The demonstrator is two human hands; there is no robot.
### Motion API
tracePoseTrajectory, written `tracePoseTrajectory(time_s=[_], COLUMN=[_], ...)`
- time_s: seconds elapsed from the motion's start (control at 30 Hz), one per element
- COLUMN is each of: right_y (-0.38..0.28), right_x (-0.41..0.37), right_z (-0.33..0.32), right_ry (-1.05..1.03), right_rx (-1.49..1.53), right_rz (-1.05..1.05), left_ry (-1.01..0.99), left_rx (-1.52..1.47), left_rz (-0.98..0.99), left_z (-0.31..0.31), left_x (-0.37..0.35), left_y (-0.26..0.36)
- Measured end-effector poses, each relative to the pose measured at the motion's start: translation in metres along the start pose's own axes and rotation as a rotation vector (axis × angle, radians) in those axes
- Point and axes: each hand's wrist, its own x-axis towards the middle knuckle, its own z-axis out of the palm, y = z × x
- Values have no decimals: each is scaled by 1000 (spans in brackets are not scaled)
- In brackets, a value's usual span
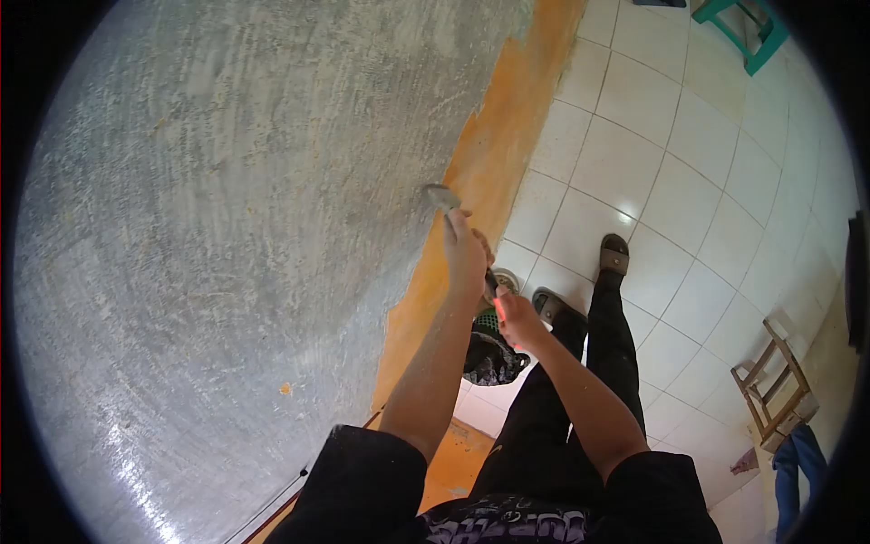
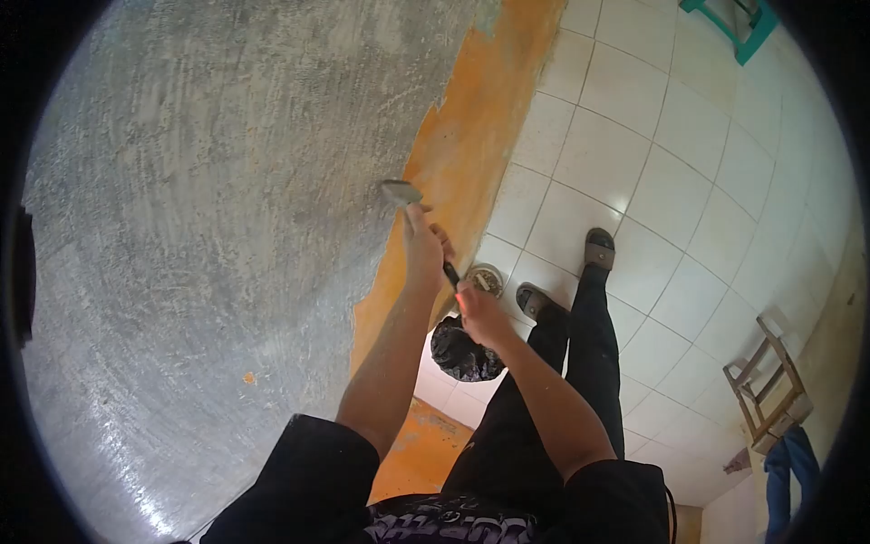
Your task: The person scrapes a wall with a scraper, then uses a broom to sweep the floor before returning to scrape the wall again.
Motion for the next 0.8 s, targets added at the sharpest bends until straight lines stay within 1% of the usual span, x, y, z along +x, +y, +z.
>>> tracePoseTrajectory(time_s=[0.03,0.1,0.13,0.17,0.2,0.23,0.27,0.33,0.43,0.47,0.53,0.57,0.63,0.67,0.73,0.77,0.8], right_y=[-9,-32,-21,-19,-23,-57,-48,-48,-38,-32,-63,-79,-93,-92,-75,-66,-66], right_x=[-5,-15,-3,3,9,12,13,6,-4,2,25,36,53,48,22,8,-1], right_z=[1,3,5,2,0,-14,-21,-15,-5,-6,-20,-28,-36,-36,-25,-17,-15], right_ry=[-42,-122,81,106,136,-17,-37,-17,5,40,-22,-16,33,30,7,-11,-71], right_rx=[21,48,-227,-145,-61,364,273,112,-55,-183,163,319,415,353,243,195,201], right_rz=[130,395,-118,-65,-15,595,454,346,159,2,312,472,449,443,443,448,441], left_ry=[22,-9,-23,-21,-16,-11,-10,-19,7,-47,-148,-140,-131,-91,-4,-4,-8], left_rx=[-34,-15,-2,43,92,140,99,8,67,74,97,121,157,140,111,74,40], left_rz=[8,-23,-35,-4,23,50,30,-5,-32,-30,-46,11,133,92,9,-13,-35], left_z=[-2,-12,-14,-8,12,20,17,13,-8,-4,21,37,67,65,41,27,14], left_x=[-4,-10,-10,-1,6,10,10,10,-9,3,27,34,45,42,20,9,-3], left_y=[-1,3,6,5,16,21,19,11,7,8,29,38,55,51,31,23,22])
